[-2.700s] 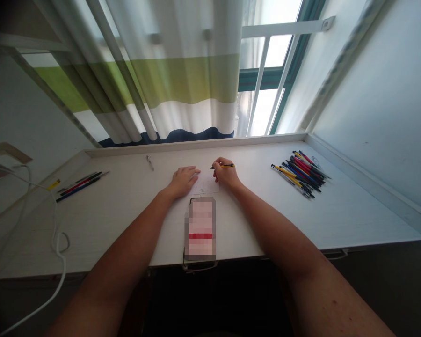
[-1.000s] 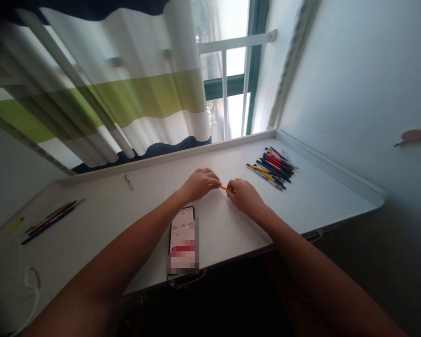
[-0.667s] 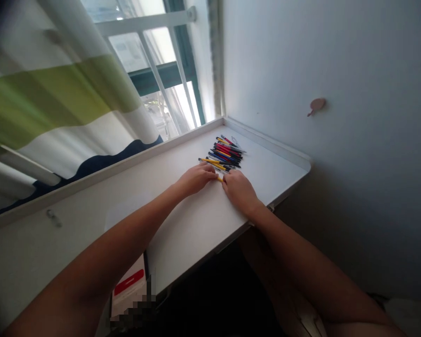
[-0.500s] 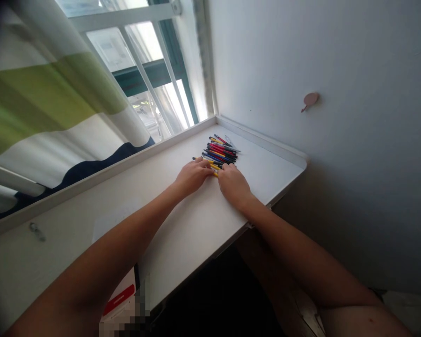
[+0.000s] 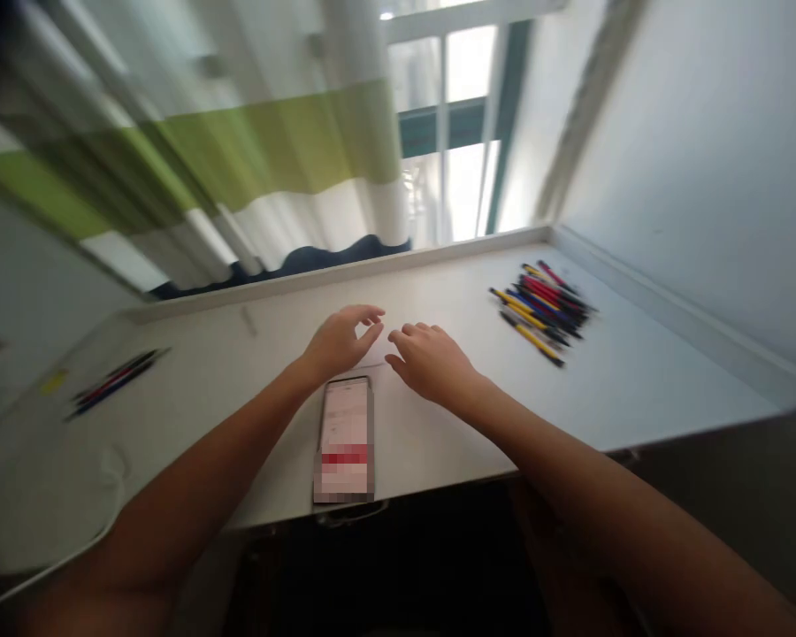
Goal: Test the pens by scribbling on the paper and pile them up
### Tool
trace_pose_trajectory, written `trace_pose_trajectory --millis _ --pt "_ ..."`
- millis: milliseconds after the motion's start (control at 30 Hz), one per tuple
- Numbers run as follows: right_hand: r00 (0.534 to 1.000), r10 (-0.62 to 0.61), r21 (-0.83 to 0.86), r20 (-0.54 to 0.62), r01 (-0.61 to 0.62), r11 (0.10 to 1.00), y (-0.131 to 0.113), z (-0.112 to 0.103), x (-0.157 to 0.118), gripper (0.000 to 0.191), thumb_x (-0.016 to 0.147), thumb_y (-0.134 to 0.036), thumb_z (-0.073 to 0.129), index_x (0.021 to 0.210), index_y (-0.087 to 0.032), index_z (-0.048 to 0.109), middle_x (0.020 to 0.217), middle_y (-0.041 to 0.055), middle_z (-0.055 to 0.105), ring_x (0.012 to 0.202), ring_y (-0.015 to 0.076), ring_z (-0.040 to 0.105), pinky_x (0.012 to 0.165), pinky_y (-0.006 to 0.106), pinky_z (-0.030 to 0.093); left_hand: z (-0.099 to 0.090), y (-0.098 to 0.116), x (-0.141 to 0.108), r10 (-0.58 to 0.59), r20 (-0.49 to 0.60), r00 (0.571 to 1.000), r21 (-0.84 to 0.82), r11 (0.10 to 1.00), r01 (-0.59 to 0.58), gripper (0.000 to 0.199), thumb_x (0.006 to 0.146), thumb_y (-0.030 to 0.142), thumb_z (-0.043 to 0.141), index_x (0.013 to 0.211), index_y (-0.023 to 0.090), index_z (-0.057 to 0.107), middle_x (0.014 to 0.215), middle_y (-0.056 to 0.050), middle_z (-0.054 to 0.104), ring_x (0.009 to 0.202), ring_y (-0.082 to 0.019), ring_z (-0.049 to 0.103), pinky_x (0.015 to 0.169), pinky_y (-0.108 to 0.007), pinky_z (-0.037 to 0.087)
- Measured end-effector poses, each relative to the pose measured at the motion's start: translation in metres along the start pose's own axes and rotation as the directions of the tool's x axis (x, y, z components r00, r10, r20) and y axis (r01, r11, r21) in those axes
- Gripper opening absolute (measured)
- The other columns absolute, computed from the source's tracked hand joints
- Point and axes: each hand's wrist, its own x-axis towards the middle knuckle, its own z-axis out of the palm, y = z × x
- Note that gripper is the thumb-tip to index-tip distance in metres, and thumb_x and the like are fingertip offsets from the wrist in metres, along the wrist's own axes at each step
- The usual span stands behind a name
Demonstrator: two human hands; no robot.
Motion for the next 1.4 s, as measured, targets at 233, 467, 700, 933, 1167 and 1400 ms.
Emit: trace_pose_trajectory --millis 233,467,700,933,1167,1400 --pt "0.855 -0.454 0.274 0.250 0.388 0.880 -0.190 0.078 0.158 0.025 0.101 -0.029 0.059 0.114 -0.019 0.077 0.102 0.0095 0.078 0.093 0.0239 0.072 0.081 0.033 0.053 -0.120 -0.171 -0.192 -0.639 -0.307 0.705 0.239 0.665 0.707 0.033 0.100 0.020 0.048 0.122 0.019 0.072 0.124 -0.011 0.075 0.117 -0.026 0.068 0.104 -0.038 0.053" --pt "0.784 -0.597 0.176 0.171 0.571 0.802 -0.335 0.177 0.266 0.044 0.100 -0.012 0.050 0.143 -0.014 0.061 0.148 0.0168 0.062 0.135 0.0284 0.057 0.108 0.040 0.046 -0.156 -0.266 -0.254 -0.696 -0.368 0.617 0.416 0.470 0.778 0.046 0.095 0.003 0.043 0.138 0.012 0.058 0.137 -0.023 0.064 0.128 -0.029 0.062 0.103 -0.041 0.053" --pt "0.698 -0.689 -0.023 0.192 0.706 0.708 -0.365 0.208 0.298 0.035 0.104 -0.014 0.043 0.129 -0.011 0.067 0.133 0.0200 0.067 0.124 0.0302 0.060 0.098 0.040 0.046 -0.159 -0.305 -0.261 -0.647 -0.385 0.658 0.429 0.506 0.748 0.034 0.097 0.003 0.037 0.112 0.011 0.067 0.121 -0.023 0.067 0.112 -0.030 0.065 0.092 -0.043 0.054" --pt "0.647 -0.750 -0.097 0.138 0.762 0.640 -0.331 0.177 0.292 0.025 0.102 -0.016 0.053 0.117 -0.014 0.073 0.126 0.0191 0.068 0.121 0.0306 0.057 0.093 0.038 0.040 -0.162 -0.277 -0.246 -0.478 -0.392 0.786 0.452 0.644 0.617 0.025 0.101 0.014 0.047 0.101 0.018 0.072 0.108 -0.015 0.071 0.113 -0.030 0.057 0.096 -0.044 0.049" --pt "0.896 -0.443 0.372 0.022 0.404 0.836 -0.181 0.078 0.224 0.019 0.101 -0.029 0.060 0.103 -0.018 0.075 0.093 0.0075 0.076 0.085 0.0210 0.067 0.083 0.034 0.044 -0.128 -0.197 -0.155 -0.301 -0.395 0.868 0.045 0.937 0.346 0.028 0.108 0.022 0.038 0.106 0.018 0.065 0.108 -0.011 0.068 0.101 -0.022 0.064 0.095 -0.038 0.052" --pt "0.981 0.188 0.855 0.043 -0.134 0.502 -0.015 0.042 0.119 0.052 0.085 -0.068 0.071 0.073 -0.017 0.067 0.058 0.0003 0.063 0.055 0.0127 0.057 0.056 0.025 0.042 -0.035 -0.093 -0.039 -0.030 -0.264 0.964 0.040 0.998 0.042 0.025 0.109 0.027 0.040 0.102 0.020 0.063 0.101 -0.009 0.071 0.096 -0.024 0.065 0.089 -0.037 0.051"
